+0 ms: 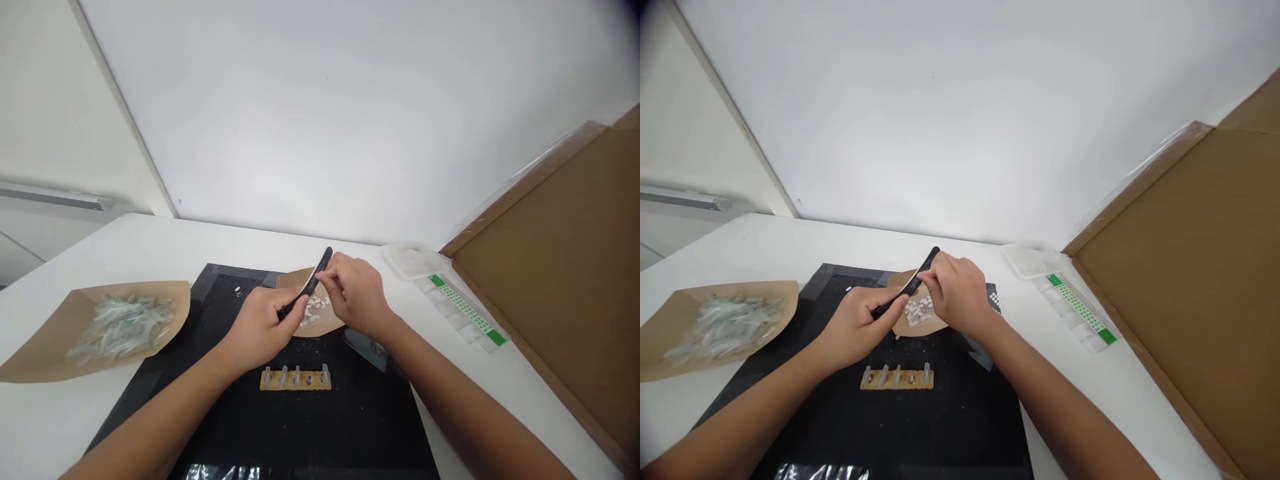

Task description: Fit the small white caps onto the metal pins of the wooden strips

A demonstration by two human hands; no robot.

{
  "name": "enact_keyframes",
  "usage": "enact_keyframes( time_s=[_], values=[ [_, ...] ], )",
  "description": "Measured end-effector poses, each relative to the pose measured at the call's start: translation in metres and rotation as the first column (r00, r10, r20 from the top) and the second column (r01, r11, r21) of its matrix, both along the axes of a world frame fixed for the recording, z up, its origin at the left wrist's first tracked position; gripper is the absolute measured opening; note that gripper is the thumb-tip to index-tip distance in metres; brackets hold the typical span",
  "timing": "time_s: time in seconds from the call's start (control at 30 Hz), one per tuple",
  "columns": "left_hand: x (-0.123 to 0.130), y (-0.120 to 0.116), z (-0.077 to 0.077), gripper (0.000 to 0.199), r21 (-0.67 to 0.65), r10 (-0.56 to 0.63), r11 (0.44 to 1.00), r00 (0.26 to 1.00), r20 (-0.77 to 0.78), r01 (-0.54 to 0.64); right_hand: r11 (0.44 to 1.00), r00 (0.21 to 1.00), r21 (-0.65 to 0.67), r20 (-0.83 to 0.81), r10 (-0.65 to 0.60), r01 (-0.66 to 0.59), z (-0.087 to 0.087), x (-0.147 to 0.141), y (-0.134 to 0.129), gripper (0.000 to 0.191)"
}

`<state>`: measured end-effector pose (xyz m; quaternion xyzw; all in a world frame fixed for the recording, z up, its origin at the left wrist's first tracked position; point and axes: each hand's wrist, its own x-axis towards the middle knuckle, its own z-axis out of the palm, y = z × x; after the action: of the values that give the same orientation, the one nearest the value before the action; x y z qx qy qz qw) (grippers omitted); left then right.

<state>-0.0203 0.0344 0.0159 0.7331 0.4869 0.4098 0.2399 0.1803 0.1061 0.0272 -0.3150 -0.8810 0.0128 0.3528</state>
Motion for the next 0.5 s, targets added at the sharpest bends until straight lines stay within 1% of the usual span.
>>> enact_keyframes(
  time_s=[0.1, 0.27, 0.37, 0.5],
  values=[
    [-0.0009, -0.0008, 0.0014, 0.043, 0.005, -0.008, 1.000, 1.000, 0.001, 0.008, 0.999, 0.999, -0.016, 0.003, 0.033, -0.033, -0.0004, -0.0016, 0.0018, 0.031],
    [0.0002, -0.0013, 0.0015, 0.042, 0.008, -0.005, 1.000, 1.000, 0.003, 0.005, 1.000, 0.999, -0.027, -0.039, -0.012, 0.010, 0.0015, -0.0012, 0.0031, 0.028],
    [0.0018, -0.0007, -0.0001, 0.043, 0.007, -0.012, 1.000, 1.000, 0.004, 0.012, 0.999, 1.000, -0.046, -0.015, 0.023, -0.023, -0.0001, -0.0003, 0.0029, 0.027],
    [0.0034, -0.0009, -0.0012, 0.042, 0.013, 0.001, 1.000, 1.000, 0.018, -0.001, 0.999, 0.998, -0.038, -0.057, -0.023, 0.021, -0.0024, -0.0007, 0.0020, 0.028]
  ],
)
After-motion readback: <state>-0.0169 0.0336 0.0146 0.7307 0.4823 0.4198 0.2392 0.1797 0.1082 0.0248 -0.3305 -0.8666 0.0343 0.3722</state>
